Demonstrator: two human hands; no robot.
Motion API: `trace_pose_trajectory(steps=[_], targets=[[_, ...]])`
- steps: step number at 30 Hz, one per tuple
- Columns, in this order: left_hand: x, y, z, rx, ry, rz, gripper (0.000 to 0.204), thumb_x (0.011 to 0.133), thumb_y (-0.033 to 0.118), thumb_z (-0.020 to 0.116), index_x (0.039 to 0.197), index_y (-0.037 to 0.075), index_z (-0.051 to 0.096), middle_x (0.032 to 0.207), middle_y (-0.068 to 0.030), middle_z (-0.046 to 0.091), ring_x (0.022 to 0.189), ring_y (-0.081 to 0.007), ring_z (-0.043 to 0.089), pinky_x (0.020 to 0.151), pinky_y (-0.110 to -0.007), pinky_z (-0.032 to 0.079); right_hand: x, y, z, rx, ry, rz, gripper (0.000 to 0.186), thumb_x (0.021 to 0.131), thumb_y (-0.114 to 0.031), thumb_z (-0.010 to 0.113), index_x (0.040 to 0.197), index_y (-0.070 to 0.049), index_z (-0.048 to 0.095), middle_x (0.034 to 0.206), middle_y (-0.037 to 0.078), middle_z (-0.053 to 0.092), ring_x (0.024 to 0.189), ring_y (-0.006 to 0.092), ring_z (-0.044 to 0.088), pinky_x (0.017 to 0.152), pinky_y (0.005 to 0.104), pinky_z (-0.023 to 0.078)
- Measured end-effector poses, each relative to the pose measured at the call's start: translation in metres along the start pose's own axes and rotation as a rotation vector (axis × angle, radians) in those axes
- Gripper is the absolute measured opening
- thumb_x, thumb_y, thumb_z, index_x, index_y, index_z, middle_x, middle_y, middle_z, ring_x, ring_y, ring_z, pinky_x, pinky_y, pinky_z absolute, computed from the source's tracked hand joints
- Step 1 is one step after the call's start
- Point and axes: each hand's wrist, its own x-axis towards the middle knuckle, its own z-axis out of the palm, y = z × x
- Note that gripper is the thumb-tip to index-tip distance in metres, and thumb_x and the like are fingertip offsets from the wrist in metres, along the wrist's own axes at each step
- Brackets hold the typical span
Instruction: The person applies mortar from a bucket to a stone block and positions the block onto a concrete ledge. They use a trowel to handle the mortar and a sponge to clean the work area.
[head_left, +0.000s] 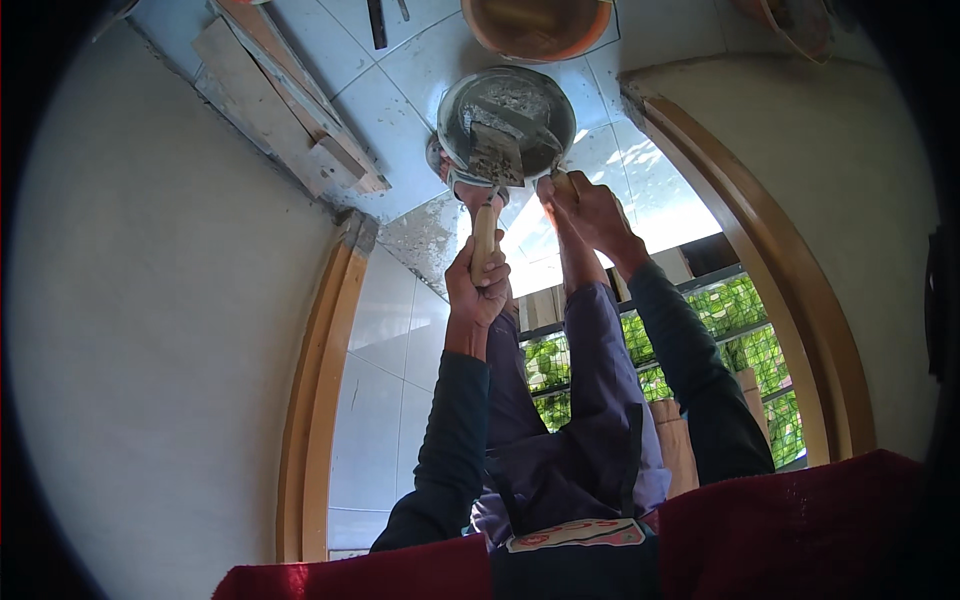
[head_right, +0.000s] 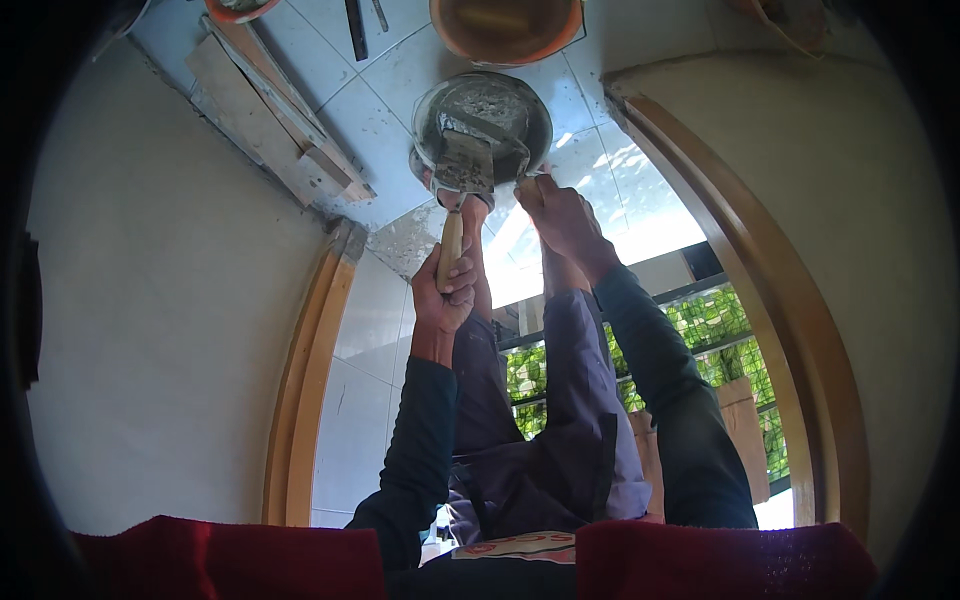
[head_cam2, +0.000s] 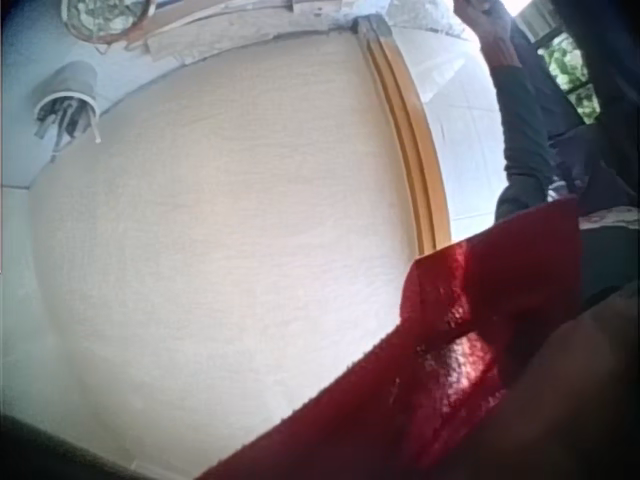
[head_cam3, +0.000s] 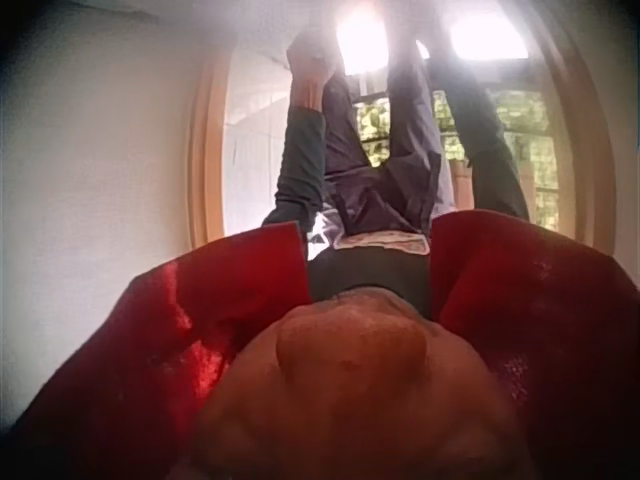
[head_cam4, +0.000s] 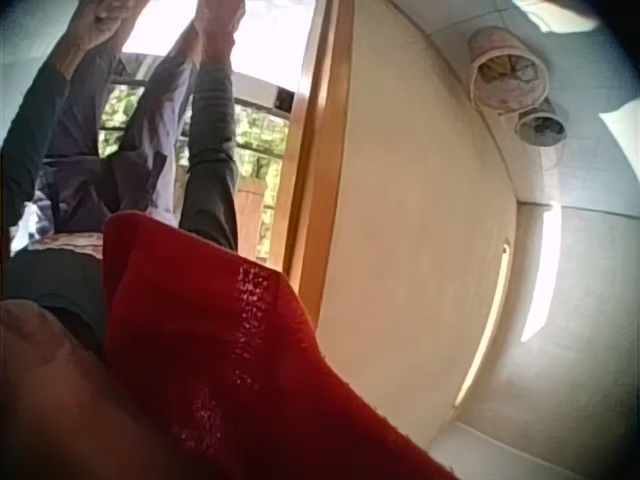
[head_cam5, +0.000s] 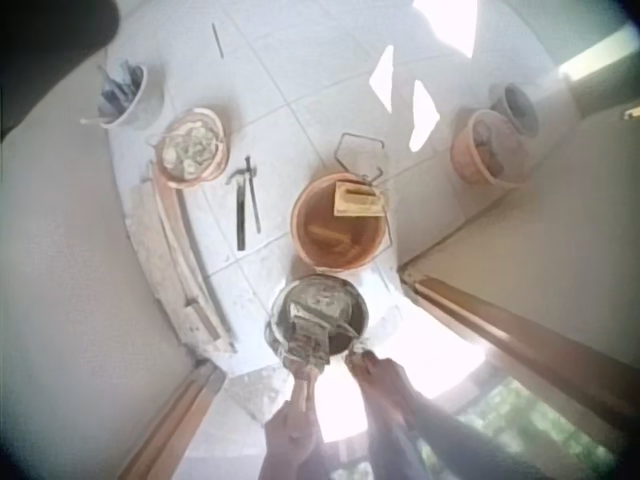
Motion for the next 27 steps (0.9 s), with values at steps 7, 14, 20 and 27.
trace_pose_trajectory(steps=[7,14,20,27], targets=[[0.011,-0.015,0.006,0.004,-0.006,0.073,0.047,0.107,0.039,0.045,0.131,-0.001,0.048,0.071,-0.0014,0.047,0.051,-0.0063,0.042,0.039,-0.020,0.028,-0.057,-0.006,0.015,0.040,0.020,-0.060,0.033,0.099,-0.036,0.061,0.112,-0.005,0.057,0.082,0.024,0.069,0.077,0.0439,0.070,0.064,0.0492,0.054],[0.023,-0.007,0.001,0.015,0.026,0.127,0.049,0.106,0.042,0.045,0.131,0.000,0.050,0.071,-0.0007,0.046,0.050,-0.0059,0.040,0.039,-0.020,0.025,-0.064,-0.019,0.003,0.072,0.006,-0.061,0.032,0.101,-0.034,0.059,0.110,-0.003,0.057,0.080,0.024,0.068,0.076,0.0419,0.070,0.061,0.0478,0.053],[0.026,-0.016,0.007,0.030,0.043,0.159,0.048,0.106,0.042,0.045,0.129,0.000,0.052,0.071,-0.0007,0.046,0.050,-0.0062,0.039,0.039,-0.020,0.026,-0.067,-0.019,0.011,0.089,0.018,-0.077,0.034,0.101,-0.034,0.060,0.112,-0.002,0.056,0.079,0.024,0.068,0.075,0.0427,0.070,0.061,0.0493,0.052],[0.011,-0.025,-0.005,0.078,0.033,0.096,0.050,0.106,0.044,0.045,0.131,0.001,0.049,0.071,-0.0001,0.046,0.051,-0.0059,0.040,0.039,-0.019,0.027,-0.004,0.020,0.019,-0.062,0.071,-0.012,0.043,0.098,-0.038,0.061,0.124,-0.005,0.055,0.076,0.027,0.067,0.072,0.0465,0.069,0.060,0.0520,0.055]])
